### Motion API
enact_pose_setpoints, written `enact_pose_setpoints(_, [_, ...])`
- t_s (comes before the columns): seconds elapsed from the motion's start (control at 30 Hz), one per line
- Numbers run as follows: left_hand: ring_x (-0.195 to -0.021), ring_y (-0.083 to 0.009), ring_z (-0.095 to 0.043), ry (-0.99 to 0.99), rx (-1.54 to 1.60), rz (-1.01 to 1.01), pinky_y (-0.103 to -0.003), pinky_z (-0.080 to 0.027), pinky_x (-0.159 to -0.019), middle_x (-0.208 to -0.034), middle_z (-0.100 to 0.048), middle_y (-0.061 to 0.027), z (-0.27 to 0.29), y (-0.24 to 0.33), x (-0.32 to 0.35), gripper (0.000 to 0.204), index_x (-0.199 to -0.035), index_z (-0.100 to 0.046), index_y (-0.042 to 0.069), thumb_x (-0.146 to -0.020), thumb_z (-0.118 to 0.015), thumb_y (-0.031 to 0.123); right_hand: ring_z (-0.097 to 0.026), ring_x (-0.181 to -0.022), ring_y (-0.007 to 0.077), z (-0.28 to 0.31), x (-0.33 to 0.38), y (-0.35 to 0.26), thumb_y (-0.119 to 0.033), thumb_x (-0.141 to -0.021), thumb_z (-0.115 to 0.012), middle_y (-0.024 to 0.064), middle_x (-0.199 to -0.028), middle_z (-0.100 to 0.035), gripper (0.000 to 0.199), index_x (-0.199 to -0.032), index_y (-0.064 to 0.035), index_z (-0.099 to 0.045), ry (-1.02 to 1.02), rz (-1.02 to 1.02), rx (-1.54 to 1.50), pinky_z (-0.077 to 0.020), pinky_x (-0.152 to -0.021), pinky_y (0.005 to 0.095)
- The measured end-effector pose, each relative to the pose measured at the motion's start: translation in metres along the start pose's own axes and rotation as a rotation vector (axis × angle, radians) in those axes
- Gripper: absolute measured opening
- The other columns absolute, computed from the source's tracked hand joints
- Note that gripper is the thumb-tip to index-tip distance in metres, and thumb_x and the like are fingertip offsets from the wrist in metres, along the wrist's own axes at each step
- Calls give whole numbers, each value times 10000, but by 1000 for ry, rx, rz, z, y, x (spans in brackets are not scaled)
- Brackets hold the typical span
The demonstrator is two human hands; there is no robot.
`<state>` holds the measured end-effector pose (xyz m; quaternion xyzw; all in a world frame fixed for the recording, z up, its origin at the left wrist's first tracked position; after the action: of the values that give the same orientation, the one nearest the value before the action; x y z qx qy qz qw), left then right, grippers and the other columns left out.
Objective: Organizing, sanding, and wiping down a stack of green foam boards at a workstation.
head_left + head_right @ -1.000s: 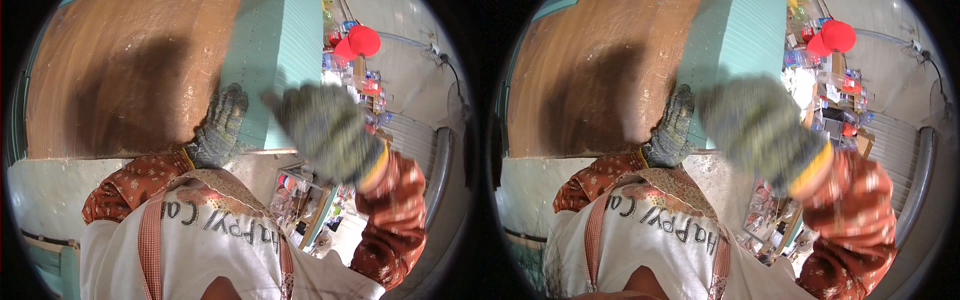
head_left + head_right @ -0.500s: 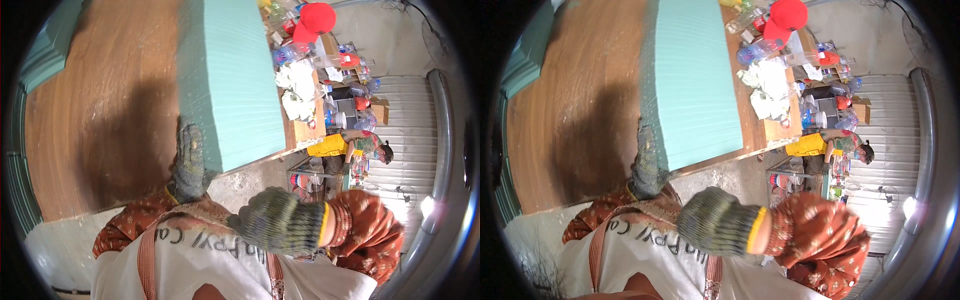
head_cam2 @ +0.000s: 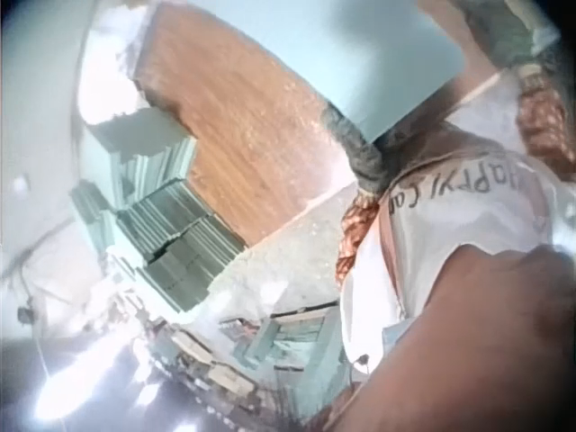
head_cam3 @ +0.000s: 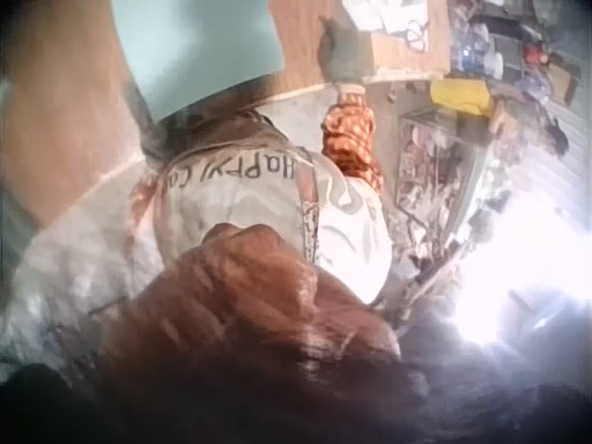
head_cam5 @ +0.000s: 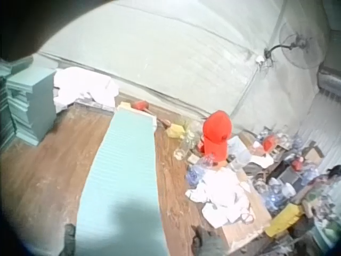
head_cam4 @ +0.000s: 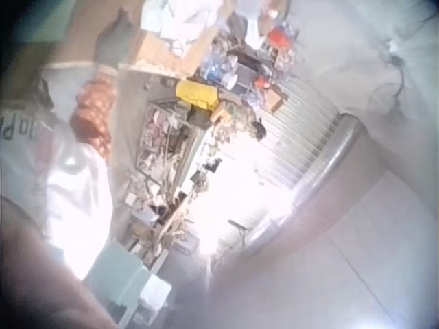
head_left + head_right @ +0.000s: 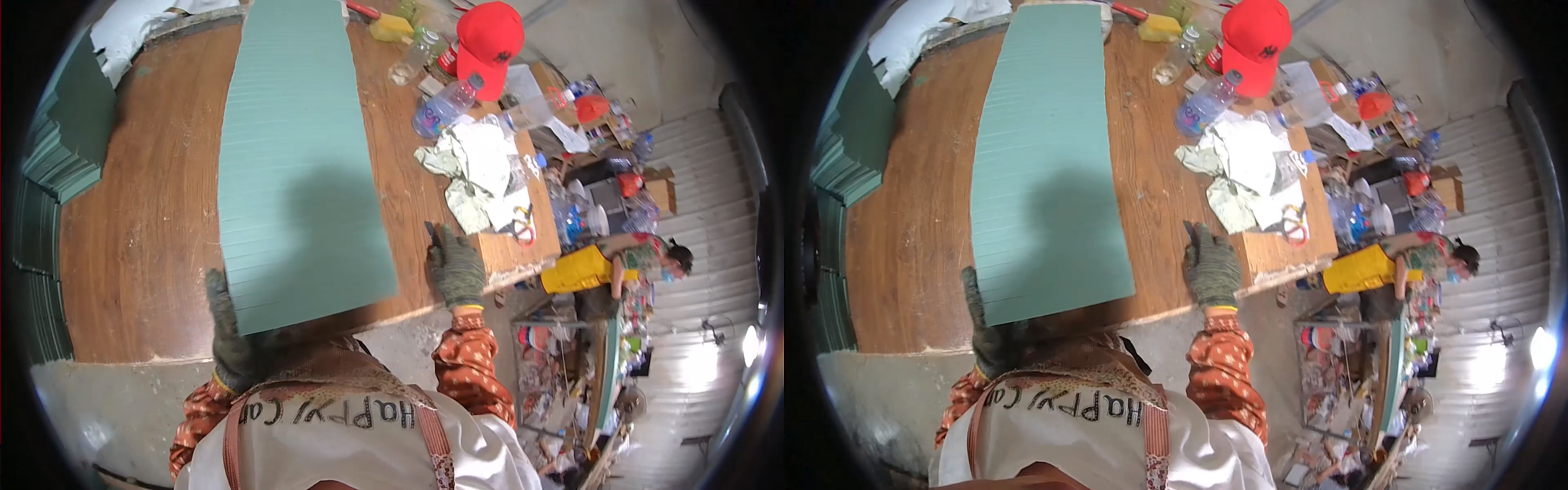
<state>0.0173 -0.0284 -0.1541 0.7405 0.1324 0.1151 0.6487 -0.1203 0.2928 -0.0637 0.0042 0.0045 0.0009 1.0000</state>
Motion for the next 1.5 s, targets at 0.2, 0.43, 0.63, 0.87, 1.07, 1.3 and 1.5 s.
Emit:
enact_pose_setpoints(0.2, [-1372, -295, -264, 154, -443, -472, -381, -248, -1097, -1513, -196, -196, -6, 67, 33, 699, -1452, -177, -18, -880, -567, 86, -569, -1033, 353, 9, -73, 52, -324, -874, -572, 200, -1081, -611, 479, -1294, -104, -507, 174, 264, -224, -449, -884, 419])
enact_pose_setpoints(0.43, [-1331, -270, -347, 237, -664, -341, -406, -259, -1095, -1476, -318, -154, -11, 103, 41, 561, -1413, -328, 10, -900, -543, 86, -623, -891, 304, 98, -192, 41, -295, -797, -693, 182, -1153, -577, 758, -1431, -142, -308, 543, 401, -576, -488, -797, 402])
enact_pose_setpoints(0.63, [-1289, -241, -395, 404, -443, -108, -371, -304, -1067, -1426, -397, -141, -13, 106, 31, 496, -1373, -389, -21, -969, -422, 265, -604, -1034, 326, 103, -279, -9, -360, -849, -627, 229, -1168, -586, 589, -1349, -109, -443, 243, 364, -567, -450, -898, 386])
enact_pose_setpoints(0.87, [-1244, -228, -452, 605, -401, -179, -350, -328, -1055, -1350, -486, -167, -17, 95, 24, 411, -1289, -477, -72, -969, -444, 184, -650, -933, 274, 82, -321, -31, -316, -867, -615, 169, -1025, -657, 380, -1166, -82, -609, 338, 610, -503, -491, -815, 358])
enact_pose_setpoints(1.07, [-1145, -222, -527, 780, -426, -314, -327, -405, -985, -1277, -542, -174, -35, 99, 30, 353, -1262, -501, -66, -966, -460, 122, -626, -967, 321, 118, -374, -98, -378, -878, -568, 190, -1050, -646, 405, -1149, -80, -615, 577, 787, -453, -478, -859, 390])
enact_pose_setpoints(1.3, [-1072, -156, -536, 1150, -499, -184, -270, -448, -925, -1279, -520, -123, -55, 107, 36, 385, -1311, -469, -38, -932, -510, 18, -582, -1052, 356, 137, -423, -150, -388, -849, -538, 199, -1114, -623, 445, -1155, -73, -610, 510, 766, 34, -444, -923, 432])
enact_pose_setpoints(1.5, [-914, -98, -547, 1087, -600, -132, -225, -472, -854, -1016, -577, -64, -57, 102, 34, 439, -1358, -408, -22, -933, -512, 10, -577, -1044, 395, 81, -527, -129, -406, -813, -558, 224, -1128, -607, 553, -1264, -89, -526, 413, 639, 20, -448, -917, 451])
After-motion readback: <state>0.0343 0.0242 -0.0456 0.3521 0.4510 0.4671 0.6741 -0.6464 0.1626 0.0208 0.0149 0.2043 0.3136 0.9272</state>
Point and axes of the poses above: each hand's wrist, its own x-axis away from the middle knuckle, its own z-axis out of the back of the hand, y = z × x, the point moved 2 cm from there along -x, towards the middle knuckle
